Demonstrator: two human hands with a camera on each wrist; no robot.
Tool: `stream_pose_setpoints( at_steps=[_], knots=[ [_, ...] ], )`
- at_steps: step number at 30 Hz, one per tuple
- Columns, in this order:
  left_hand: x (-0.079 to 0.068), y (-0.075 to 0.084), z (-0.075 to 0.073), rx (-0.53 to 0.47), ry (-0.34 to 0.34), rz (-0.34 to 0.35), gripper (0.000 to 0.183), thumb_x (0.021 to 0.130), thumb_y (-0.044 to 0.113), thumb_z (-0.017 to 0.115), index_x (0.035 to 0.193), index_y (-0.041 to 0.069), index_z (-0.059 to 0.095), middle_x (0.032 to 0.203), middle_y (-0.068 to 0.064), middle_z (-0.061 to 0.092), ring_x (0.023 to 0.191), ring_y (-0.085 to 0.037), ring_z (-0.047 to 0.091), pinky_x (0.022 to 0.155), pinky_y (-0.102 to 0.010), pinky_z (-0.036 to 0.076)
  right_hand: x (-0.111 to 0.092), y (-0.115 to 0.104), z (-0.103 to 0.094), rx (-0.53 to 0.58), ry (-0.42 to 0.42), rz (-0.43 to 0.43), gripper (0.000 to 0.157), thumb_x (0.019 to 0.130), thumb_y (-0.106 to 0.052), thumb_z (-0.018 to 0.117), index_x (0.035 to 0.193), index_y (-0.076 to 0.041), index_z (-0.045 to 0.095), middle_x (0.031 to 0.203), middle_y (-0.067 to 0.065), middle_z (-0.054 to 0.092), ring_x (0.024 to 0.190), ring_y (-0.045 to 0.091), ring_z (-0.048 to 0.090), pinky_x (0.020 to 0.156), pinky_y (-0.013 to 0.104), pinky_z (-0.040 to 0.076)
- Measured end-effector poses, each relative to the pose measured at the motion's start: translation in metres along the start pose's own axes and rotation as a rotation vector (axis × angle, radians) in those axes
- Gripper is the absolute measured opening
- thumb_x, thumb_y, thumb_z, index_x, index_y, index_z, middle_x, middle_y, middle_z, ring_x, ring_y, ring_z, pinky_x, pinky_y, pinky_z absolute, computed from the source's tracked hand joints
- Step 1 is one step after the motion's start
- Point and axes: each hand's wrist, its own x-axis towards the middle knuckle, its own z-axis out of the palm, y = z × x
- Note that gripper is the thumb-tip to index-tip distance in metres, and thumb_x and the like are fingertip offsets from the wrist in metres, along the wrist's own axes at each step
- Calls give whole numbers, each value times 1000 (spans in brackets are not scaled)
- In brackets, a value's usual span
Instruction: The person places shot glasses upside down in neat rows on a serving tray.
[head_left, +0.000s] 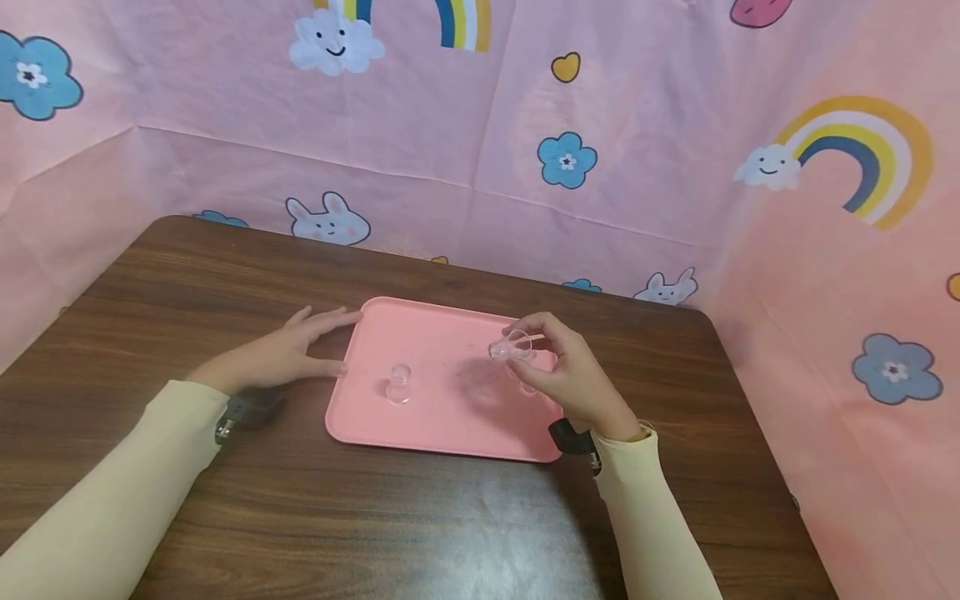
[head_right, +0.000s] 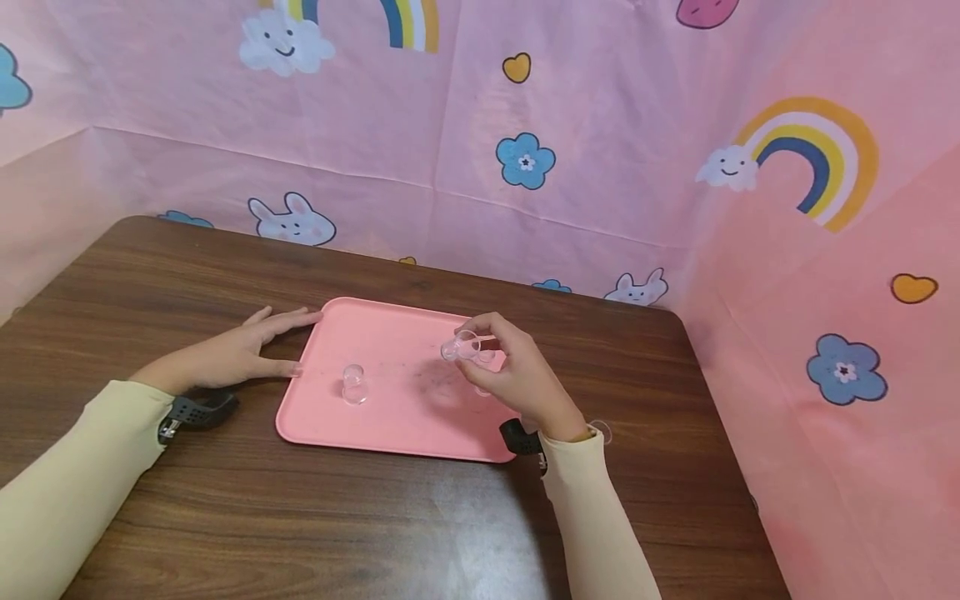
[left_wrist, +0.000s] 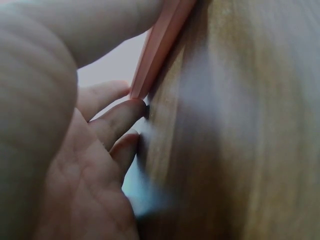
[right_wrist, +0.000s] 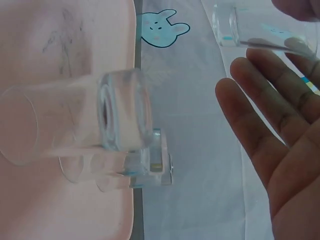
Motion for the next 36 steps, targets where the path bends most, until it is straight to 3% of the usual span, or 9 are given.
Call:
stream_pose_setpoints(
  at_steps=[8,11,19,29,36],
  knots=[
    [1,0,-1,2,0,-24,89,90,47,78,162,20,34,170,-20,21,157,-48,-2,123,-70,-6,1,1,4,-7,0,5,35,91,-5,79,120,-14,62,121,1,68,112,19,63,101,59,53],
    [2,0,-2,9,2,-4,88,91,46,78,162,18,35,169,-20,24,158,-45,6,124,-65,-8,2,0,5,-6,-2,5,35,91,-4,78,120,-15,62,121,0,69,112,19,63,102,58,53],
    [2,0,-2,5,1,-1,88,91,46,78,162,16,34,169,-21,23,158,-43,9,125,-63,-9,6,-5,10,18,-10,1,32,92,-6,77,118,-17,61,118,-2,70,113,19,65,101,62,51],
    [5,-2,0,15,3,9,88,91,46,77,162,16,35,169,-20,25,158,-42,10,125,-63,-9,27,-13,24,49,-8,-108,28,92,-2,76,114,-7,61,112,7,71,105,21,68,97,47,58],
    [2,0,0,8,6,-3,87,91,46,77,162,17,35,169,-20,24,158,-44,7,124,-66,-7,46,-28,37,90,2,-154,30,93,-1,74,118,-7,58,108,7,71,97,19,71,92,37,61]
  ],
)
